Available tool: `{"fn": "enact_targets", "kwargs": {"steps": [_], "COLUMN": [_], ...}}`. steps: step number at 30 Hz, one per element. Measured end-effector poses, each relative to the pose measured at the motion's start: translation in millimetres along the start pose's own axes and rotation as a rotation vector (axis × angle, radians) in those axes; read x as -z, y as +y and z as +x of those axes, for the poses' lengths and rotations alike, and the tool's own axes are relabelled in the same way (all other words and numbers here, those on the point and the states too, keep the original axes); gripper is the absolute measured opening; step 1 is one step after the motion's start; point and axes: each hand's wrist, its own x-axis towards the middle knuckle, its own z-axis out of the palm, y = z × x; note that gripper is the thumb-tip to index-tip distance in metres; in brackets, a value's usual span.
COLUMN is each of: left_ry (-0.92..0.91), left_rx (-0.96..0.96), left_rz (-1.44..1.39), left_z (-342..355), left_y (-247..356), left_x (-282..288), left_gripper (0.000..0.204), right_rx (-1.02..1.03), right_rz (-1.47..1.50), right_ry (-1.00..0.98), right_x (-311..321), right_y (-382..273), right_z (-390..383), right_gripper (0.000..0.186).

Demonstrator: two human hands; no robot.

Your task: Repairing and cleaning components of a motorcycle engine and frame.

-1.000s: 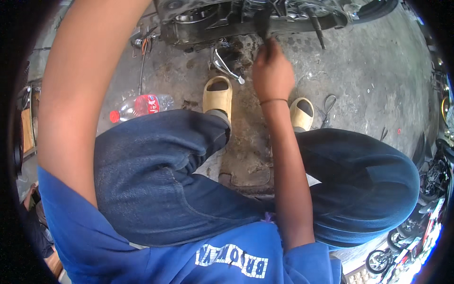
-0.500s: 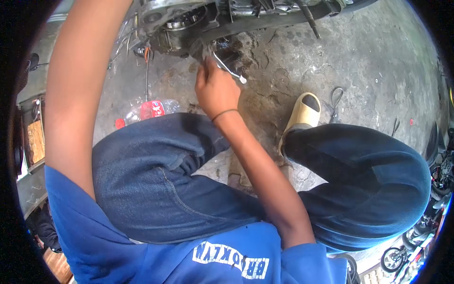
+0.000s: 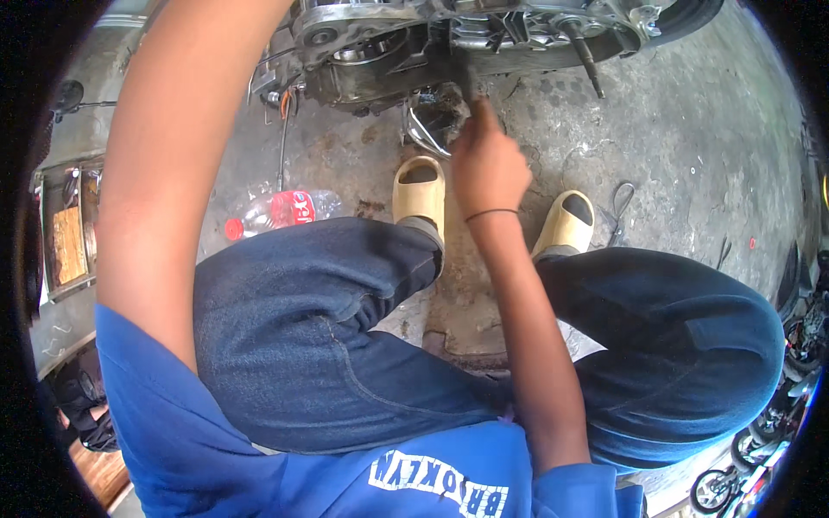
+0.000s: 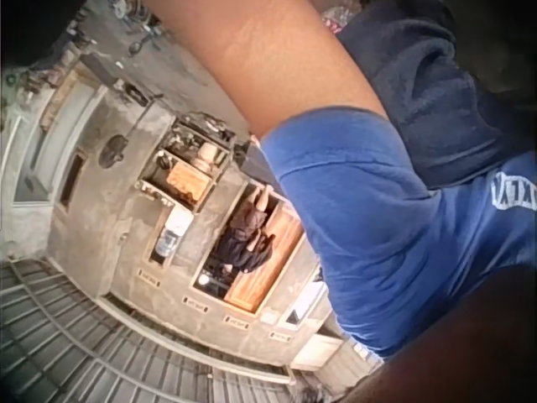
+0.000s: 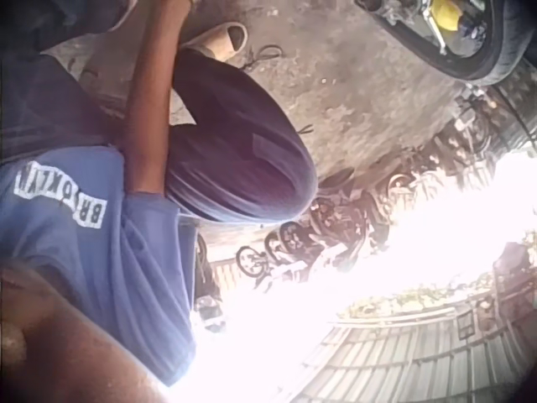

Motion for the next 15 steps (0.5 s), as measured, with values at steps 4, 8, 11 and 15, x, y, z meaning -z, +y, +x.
{"fn": "enact_targets", "kwargs": {"steps": [4, 8, 11, 15], "left_ry": [0.001, -0.118, -0.101, 0.037], "left_rx": [-0.261, -0.256, -0.258, -0.237], "left_rz": [-0.085, -0.101, -0.101, -0.111], "left_z": [17, -8, -15, -9], "left_y": [-51, -17, -17, -41], "left_x": [2, 4, 8, -1], "left_gripper": [0.081, 0.085, 0.088, 0.095], "right_rx": [0.213, 0.216, 0.266, 0.233], "right_rz": [-0.015, 0.021, 0.04, -0.009], "right_ry": [-0.068, 0.054, 0.195, 0.036], "right_x": [-63, -20, -29, -50], "right_y": [-65, -31, -29, -41], "right_z": [-57, 2, 0, -16], "right_gripper": [0.038, 0.039, 0.039, 0.036]}}
